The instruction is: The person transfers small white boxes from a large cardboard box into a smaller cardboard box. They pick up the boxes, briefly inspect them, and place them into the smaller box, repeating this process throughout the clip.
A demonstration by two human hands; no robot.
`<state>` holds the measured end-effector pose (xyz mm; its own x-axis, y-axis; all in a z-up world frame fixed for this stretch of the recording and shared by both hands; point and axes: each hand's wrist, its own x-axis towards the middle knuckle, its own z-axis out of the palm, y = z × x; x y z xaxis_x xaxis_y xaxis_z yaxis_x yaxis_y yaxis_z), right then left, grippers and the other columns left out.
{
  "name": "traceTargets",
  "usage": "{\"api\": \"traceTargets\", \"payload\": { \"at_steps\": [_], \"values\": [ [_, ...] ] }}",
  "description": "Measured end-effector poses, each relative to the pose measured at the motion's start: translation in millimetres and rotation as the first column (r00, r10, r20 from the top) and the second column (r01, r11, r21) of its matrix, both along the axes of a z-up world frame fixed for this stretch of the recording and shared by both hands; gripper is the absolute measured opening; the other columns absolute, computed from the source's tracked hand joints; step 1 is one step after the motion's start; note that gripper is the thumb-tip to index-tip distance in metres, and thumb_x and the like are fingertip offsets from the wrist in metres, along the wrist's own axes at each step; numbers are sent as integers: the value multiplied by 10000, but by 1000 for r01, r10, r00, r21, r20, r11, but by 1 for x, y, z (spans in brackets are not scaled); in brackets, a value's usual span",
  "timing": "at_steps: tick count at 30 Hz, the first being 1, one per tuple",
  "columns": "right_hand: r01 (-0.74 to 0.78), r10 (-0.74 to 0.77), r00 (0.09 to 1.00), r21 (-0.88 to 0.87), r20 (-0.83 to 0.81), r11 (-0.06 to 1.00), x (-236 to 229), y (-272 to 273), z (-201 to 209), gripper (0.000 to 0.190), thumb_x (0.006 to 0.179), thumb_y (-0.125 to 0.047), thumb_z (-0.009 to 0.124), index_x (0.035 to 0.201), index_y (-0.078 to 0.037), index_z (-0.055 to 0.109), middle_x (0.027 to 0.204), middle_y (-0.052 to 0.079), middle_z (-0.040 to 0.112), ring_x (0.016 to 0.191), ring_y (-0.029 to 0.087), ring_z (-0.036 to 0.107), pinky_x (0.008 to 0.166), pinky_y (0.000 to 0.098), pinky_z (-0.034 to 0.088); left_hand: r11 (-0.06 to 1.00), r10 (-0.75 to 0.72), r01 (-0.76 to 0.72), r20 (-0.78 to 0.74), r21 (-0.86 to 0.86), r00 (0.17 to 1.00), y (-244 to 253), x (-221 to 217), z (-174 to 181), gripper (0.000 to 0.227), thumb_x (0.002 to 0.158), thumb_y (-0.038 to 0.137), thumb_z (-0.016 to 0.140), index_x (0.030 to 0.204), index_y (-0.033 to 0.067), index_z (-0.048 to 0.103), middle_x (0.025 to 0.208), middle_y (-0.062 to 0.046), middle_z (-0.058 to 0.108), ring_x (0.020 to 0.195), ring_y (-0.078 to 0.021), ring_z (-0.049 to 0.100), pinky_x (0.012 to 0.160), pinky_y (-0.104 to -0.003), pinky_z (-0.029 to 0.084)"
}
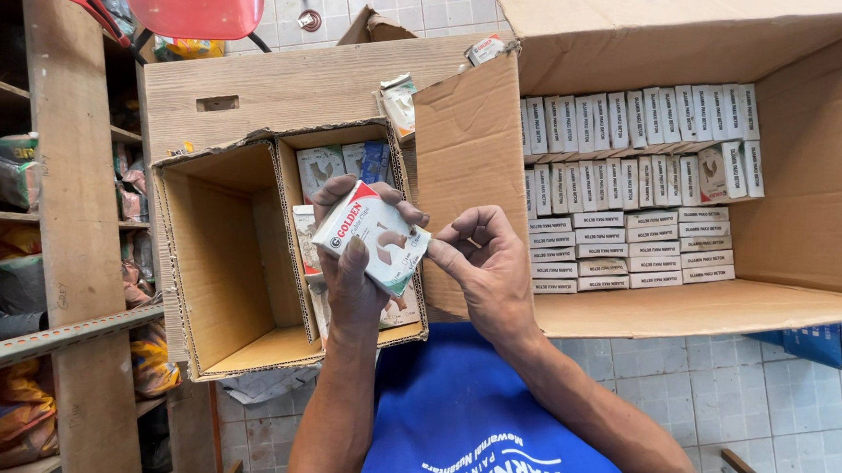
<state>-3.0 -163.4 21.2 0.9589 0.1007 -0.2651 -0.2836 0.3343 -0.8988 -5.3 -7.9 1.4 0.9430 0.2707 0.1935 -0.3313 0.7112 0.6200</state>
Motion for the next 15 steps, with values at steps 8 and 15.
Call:
{"api": "traceTargets", "payload": {
  "at_steps": [8, 15],
  "values": [
    [84, -84, 995, -6, 62, 996, -12, 7, 18, 337, 868, 45, 850, 1069, 14, 582, 962, 164, 731, 943, 268, 812, 845, 363, 685, 984, -69, 66, -11, -163, 998, 9, 1, -14, 720, 974, 360, 744, 1527, 202, 311, 1315, -275, 579, 1130, -443, 708, 785, -598, 707],
    [132, -127, 978, -18, 168, 991, -13, 14, 13, 296, 873, 65, 849, 1047, 55, 609, 973, 171, 759, 960, 251, 816, 854, 357, 690, 966, -64, 33, -115, -257, 991, -5, -3, 2, 646, 990, 216, 650, 1546, 238, 321, 1413, -264, 580, 1280, -442, 659, 1094, -670, 563]
  ]
}}
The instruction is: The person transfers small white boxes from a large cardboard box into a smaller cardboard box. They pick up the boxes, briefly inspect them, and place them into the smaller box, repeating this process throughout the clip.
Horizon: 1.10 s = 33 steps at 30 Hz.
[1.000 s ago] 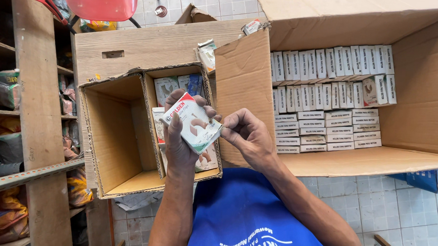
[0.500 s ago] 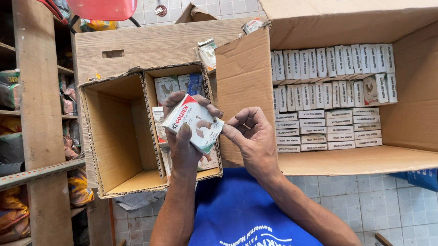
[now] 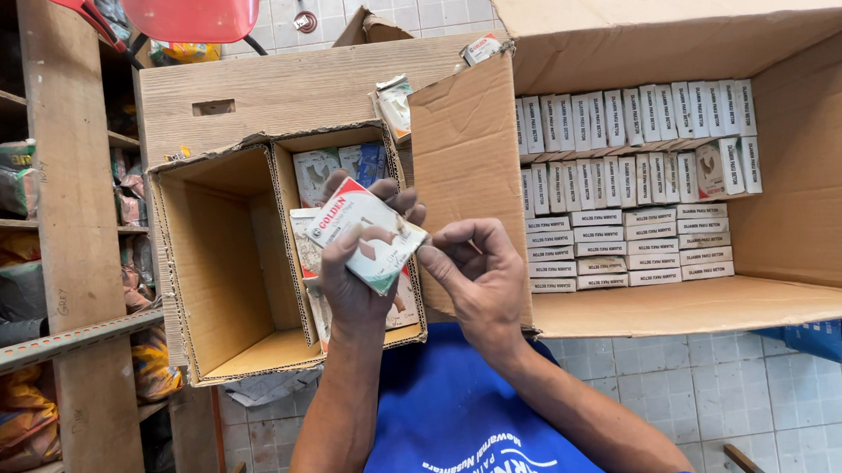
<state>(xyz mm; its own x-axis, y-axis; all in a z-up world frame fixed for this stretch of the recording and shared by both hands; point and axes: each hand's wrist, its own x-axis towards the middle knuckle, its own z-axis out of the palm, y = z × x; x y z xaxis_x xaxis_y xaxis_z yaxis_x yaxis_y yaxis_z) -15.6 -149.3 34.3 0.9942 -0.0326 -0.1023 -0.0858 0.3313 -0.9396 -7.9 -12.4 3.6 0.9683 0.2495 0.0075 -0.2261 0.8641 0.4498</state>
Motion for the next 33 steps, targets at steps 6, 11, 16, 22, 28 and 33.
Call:
{"api": "traceTargets", "payload": {
  "at_steps": [6, 11, 16, 22, 28, 33],
  "values": [
    [-143, 146, 988, 65, -46, 988, 13, -7, -1, 391, 910, -13, 825, 1230, 98, 630, 1095, 148, 667, 852, 176, 781, 810, 328, 692, 996, -88, 88, -30, 3, 996, -2, 3, 8, 695, 951, 216, 677, 1568, 230, 358, 1543, -304, 539, 1417, -464, 565, 1186, -674, 461],
    [-235, 225, 968, 86, 109, 968, 21, -14, -14, 393, 937, 28, 768, 1303, 114, 654, 1065, 169, 672, 843, 245, 813, 771, 376, 710, 996, -60, 68, -121, 63, 991, 6, 5, -49, 746, 1009, 204, 691, 1657, 140, 327, 1347, -253, 674, 1090, -329, 756, 899, -489, 703],
    [-119, 192, 906, -208, 378, 971, 35, -28, 1, 289, 925, 44, 782, 1210, 79, 745, 992, 148, 651, 701, 205, 798, 650, 339, 698, 847, 111, 71, -305, 527, 946, -20, 7, 11, 951, 1012, 353, 735, 1688, 129, 105, 1532, -403, 419, 1235, -486, 621, 961, -668, 614],
    [21, 145, 827, -287, 543, 958, 39, -62, 4, 320, 833, 72, 857, 1143, 76, 777, 952, 138, 649, 671, 163, 757, 612, 311, 677, 855, -109, 201, -213, 478, 971, -43, 16, 10, 924, 998, 237, 760, 1712, 160, 178, 1167, -226, 621, 937, -230, 665, 747, -350, 574],
    [175, 121, 798, -420, 590, 890, 40, -104, 19, 397, 760, -160, 960, 1098, -9, 815, 921, 114, 696, 731, 152, 684, 679, 313, 635, 851, -312, 326, -103, 411, 944, -79, 40, -10, 873, 1033, 248, 704, 1725, 168, 177, 1333, -244, 708, 965, -136, 704, 758, -259, 605],
    [331, -11, 825, -467, 565, 820, 49, -143, 21, 292, 874, -155, 907, 1098, -1, 801, 921, 105, 679, 746, 145, 700, 713, 296, 635, 441, -267, 281, -174, 852, 948, -126, 70, 26, 873, 1111, 491, 486, 1724, 79, 19, 1722, -354, 238, 1600, -470, 197, 1298, -630, 135]
  ]
}}
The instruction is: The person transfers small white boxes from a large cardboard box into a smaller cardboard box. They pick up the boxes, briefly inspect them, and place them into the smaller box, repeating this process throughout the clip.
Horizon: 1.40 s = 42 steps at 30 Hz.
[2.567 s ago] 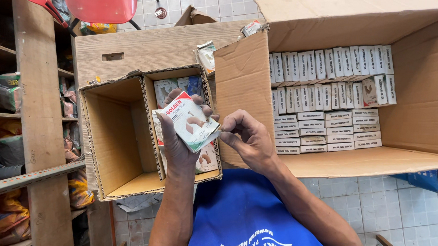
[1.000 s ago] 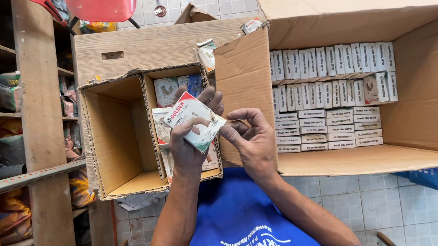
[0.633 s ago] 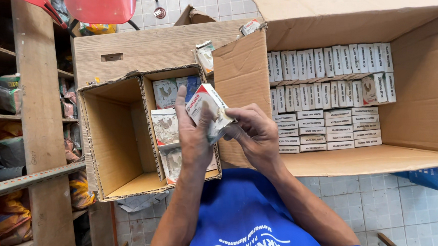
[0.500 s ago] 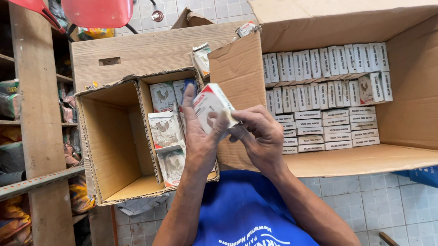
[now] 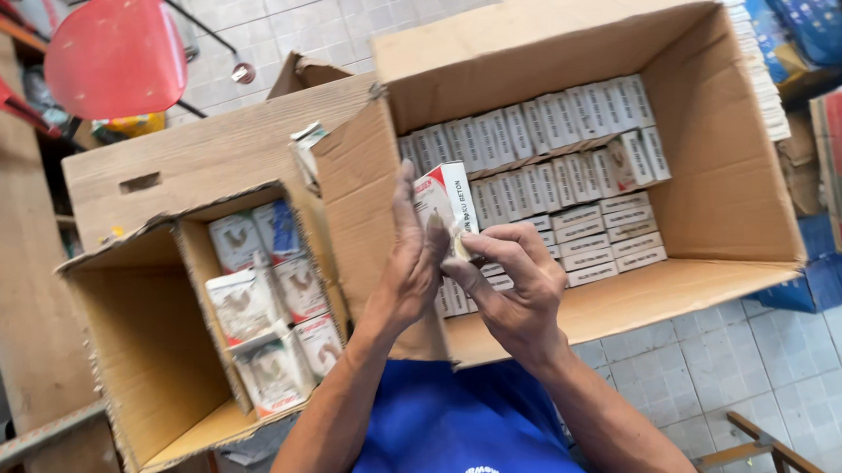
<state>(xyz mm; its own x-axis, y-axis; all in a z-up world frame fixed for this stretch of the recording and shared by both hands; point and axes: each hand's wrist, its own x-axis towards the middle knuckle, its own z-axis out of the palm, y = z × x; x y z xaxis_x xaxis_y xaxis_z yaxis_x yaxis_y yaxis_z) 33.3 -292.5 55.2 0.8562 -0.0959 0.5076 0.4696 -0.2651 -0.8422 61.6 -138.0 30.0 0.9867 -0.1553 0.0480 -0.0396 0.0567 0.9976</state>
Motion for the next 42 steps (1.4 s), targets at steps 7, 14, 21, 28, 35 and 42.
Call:
{"api": "traceTargets", "payload": {
  "at_steps": [7, 14, 21, 28, 35, 42],
  "values": [
    [80, -101, 994, -383, -35, 920, 26, -101, -32, 225, 886, -125, 904, 1074, -58, 801, 926, 77, 671, 777, 247, 765, 691, 356, 634, 954, -298, 257, -535, -152, 790, -98, 46, 19, 922, 1029, 633, 433, 1729, 161, 63, 1486, -351, 459, 1159, -476, 596, 938, -625, 606],
    [-289, 186, 893, -205, -409, 935, 49, -202, -44, 215, 903, -152, 857, 1084, -52, 797, 966, 174, 774, 910, 338, 806, 780, 445, 633, 945, -328, 216, -746, -247, 580, -169, 69, -75, 750, 923, 506, 822, 1579, 244, 568, 1032, -128, 745, 828, -203, 784, 774, -350, 664],
    [-346, -86, 881, -759, -465, 552, 82, -269, -57, 598, 839, -247, 860, 1339, -135, 552, 1137, 125, 548, 966, 445, 747, 806, 593, 669, 865, -375, 495, -757, -78, 535, -194, 102, -92, 644, 797, 454, 907, 1372, 213, 744, 941, -49, 719, 735, -121, 682, 651, -216, 578],
    [-592, -316, 600, -674, -735, 443, 108, -280, -143, 385, 853, -318, 804, 1054, -70, 588, 927, 189, 709, 855, 488, 786, 726, 599, 642, 988, -148, 135, -766, -81, 625, -256, 116, -121, 986, 718, 301, 1020, 1467, -123, 539, 1193, -285, 638, 1001, -279, 681, 827, -368, 592],
    [-463, -447, 350, -566, -824, 682, 141, -275, -154, 697, 945, -148, 669, 1541, 47, 365, 1097, 361, 713, 1087, 622, 689, 908, 743, 548, 980, -16, -128, -706, -152, 708, -295, 124, -140, 1015, 860, 285, 937, 1579, -132, 355, 1530, -383, 466, 1471, -531, 426, 1235, -599, 430],
    [-522, -405, 464, -612, -788, 594, 134, -278, -153, 505, 987, -197, 663, 1448, -19, 556, 959, 284, 770, 986, 485, 772, 891, 619, 610, 987, 145, -157, -661, 41, 736, -318, 127, -188, 609, 909, 267, 892, 1400, -20, 673, 1328, -245, 699, 1266, -350, 667, 1049, -469, 563]
  ]
}}
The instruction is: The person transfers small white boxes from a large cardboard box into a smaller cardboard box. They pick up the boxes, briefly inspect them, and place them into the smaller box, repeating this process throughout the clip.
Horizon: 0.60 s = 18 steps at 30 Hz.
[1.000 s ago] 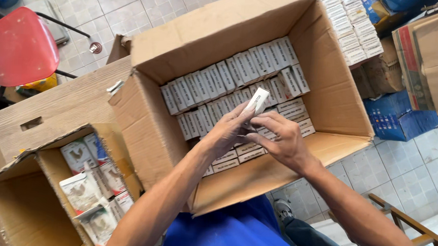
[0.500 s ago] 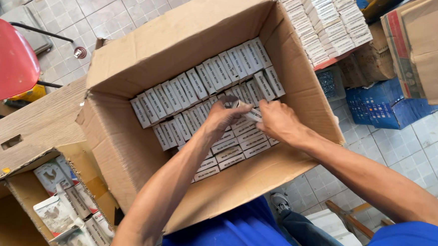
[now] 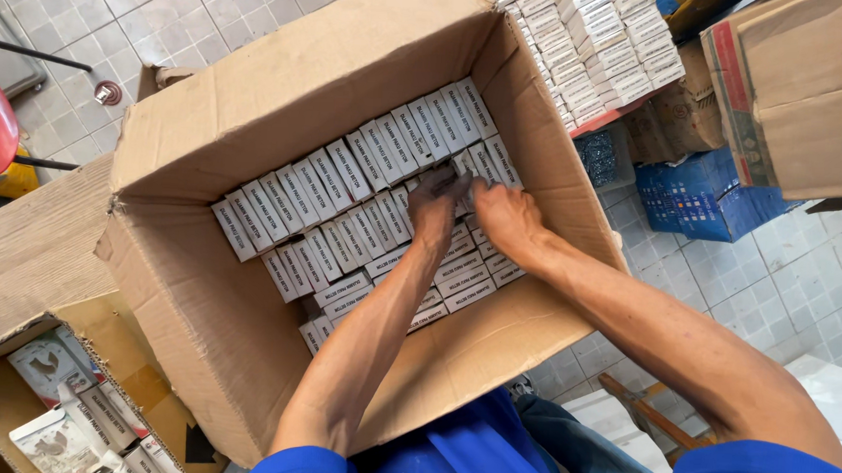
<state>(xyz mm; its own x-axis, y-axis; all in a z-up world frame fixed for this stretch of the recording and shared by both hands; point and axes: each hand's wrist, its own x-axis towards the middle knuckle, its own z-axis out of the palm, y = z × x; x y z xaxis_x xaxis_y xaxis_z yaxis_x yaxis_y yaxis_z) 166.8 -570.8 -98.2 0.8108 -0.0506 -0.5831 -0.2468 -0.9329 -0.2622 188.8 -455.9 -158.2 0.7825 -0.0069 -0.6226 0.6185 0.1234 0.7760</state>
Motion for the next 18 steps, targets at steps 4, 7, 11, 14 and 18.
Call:
{"api": "traceTargets", "payload": {
  "at_steps": [4, 7, 11, 14, 18],
  "values": [
    [-309, 347, 923, -219, 164, 925, -1, -5, -8, 256, 978, 6, 522, 1209, -2, 634, 879, 221, 756, 790, 418, 789, 691, 541, 649, 996, 65, -67, 38, 61, 997, -7, -1, -3, 568, 874, 311, 922, 1299, -18, 739, 1253, -260, 737, 1191, -344, 713, 977, -446, 598],
    [-320, 384, 909, -319, 161, 892, 4, -3, -10, 259, 1009, -22, 555, 1253, -5, 643, 903, 200, 748, 796, 359, 791, 673, 467, 659, 982, 51, -65, 82, 175, 995, -15, 4, -2, 506, 881, 367, 909, 1223, 17, 782, 1167, -222, 774, 1115, -335, 753, 931, -432, 628],
    [-280, 422, 880, -477, 220, 833, 10, 4, 1, 281, 1055, -89, 604, 1324, -9, 627, 967, 168, 725, 821, 243, 786, 700, 351, 682, 951, 24, -59, 115, 303, 993, -20, 3, -5, 426, 904, 385, 871, 1158, 48, 811, 1089, -201, 805, 1087, -367, 770, 898, -452, 656],
    [-310, 419, 908, -647, 17, 697, 11, 15, -19, 258, 1132, -268, 372, 1149, -132, 591, 815, 55, 599, 540, 158, 573, 611, 200, 584, 950, 86, -114, 107, 292, 991, -32, -2, -2, 411, 867, 424, 883, 1109, 95, 834, 1047, -175, 822, 1110, -371, 758, 951, -450, 609],
    [-269, 529, 773, -574, 351, 774, 4, -1, -33, 243, 992, -164, 623, 1137, 8, 718, 931, 134, 628, 770, 266, 746, 596, 385, 668, 922, 56, -122, 186, 366, 981, -34, 5, -5, 315, 902, 365, 841, 1041, 82, 846, 988, -196, 819, 1065, -422, 759, 921, -499, 611]
  ]
}}
